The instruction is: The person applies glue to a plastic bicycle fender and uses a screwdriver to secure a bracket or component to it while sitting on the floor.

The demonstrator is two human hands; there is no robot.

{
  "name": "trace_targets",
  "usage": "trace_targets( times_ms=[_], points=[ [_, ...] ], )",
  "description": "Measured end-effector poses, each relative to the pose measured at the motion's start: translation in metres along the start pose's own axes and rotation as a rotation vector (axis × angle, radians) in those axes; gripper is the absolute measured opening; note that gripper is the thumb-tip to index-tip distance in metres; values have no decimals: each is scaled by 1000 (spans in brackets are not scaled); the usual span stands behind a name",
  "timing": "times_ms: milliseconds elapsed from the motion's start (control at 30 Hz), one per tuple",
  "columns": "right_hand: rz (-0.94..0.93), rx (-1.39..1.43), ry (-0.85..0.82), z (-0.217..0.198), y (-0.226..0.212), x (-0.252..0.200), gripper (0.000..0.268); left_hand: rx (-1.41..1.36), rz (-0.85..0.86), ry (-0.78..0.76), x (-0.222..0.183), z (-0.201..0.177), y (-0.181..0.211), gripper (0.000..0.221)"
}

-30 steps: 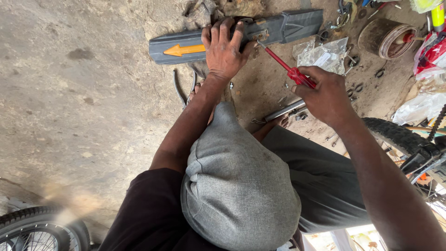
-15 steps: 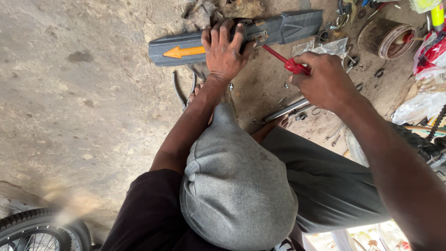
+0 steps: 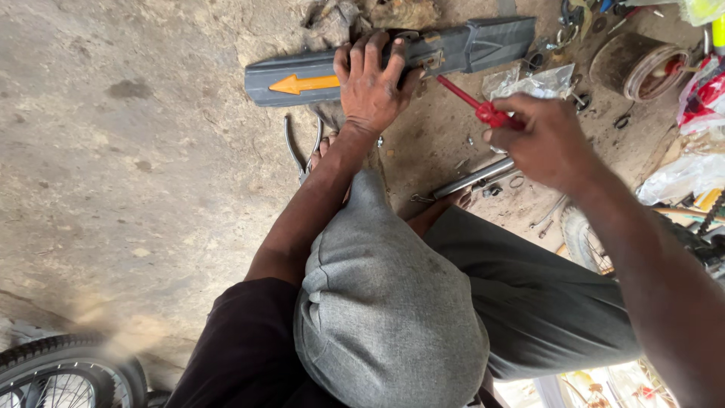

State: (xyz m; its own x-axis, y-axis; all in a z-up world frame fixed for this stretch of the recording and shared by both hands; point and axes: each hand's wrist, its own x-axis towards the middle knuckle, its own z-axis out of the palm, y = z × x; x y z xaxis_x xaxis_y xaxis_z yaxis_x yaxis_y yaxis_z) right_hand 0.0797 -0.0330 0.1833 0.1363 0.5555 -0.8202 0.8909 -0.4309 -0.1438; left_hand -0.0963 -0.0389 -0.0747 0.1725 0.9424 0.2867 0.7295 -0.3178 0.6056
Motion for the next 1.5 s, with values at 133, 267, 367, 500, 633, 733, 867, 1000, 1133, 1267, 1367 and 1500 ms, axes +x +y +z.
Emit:
trace_targets(
  times_ms=[133, 267, 367, 500, 633, 733, 867, 1000, 1133, 1267, 1367, 1500],
  points=[
    [-233, -99, 46, -1, 6, -1, 43, -8, 5, 10, 4, -1, 0, 53],
    [-32, 109, 30, 7, 7, 1, 42, -15, 15, 15, 3, -4, 0, 54],
    [19, 258, 101, 9, 13, 9, 40, -31, -45, -47, 3, -1, 2, 55],
    [-247, -315, 173, 10, 14, 13, 32, -33, -42, -51, 8, -7, 2, 65],
    [-87, 181, 164, 9, 8, 17, 28, -88, -62, -127, 4, -15, 6, 69],
    [78, 316, 97, -6, -12, 24, 30, -120, -32, -49, 17, -21, 4, 67],
    [-36, -459, -8, -7, -36, 16, 27, -174, -40, -54, 9, -27, 6, 66],
    [15, -252, 17, -18, -39, 17, 33, -401, 113, -159, 27, -26, 21, 60],
    [-76, -379, 56, -7, -11, 25, 38, -744, 266, -535, 51, -3, 84, 44],
    [-152, -376, 155, 2, 16, 30, 25, -830, 236, -726, 77, -12, 103, 40],
    [-182, -144, 216, 8, 30, 26, 22, -840, 236, -786, 79, -7, 104, 35],
    [-155, -207, 208, 0, 18, 30, 18, -903, 210, -696, 75, -3, 99, 37]
  ],
)
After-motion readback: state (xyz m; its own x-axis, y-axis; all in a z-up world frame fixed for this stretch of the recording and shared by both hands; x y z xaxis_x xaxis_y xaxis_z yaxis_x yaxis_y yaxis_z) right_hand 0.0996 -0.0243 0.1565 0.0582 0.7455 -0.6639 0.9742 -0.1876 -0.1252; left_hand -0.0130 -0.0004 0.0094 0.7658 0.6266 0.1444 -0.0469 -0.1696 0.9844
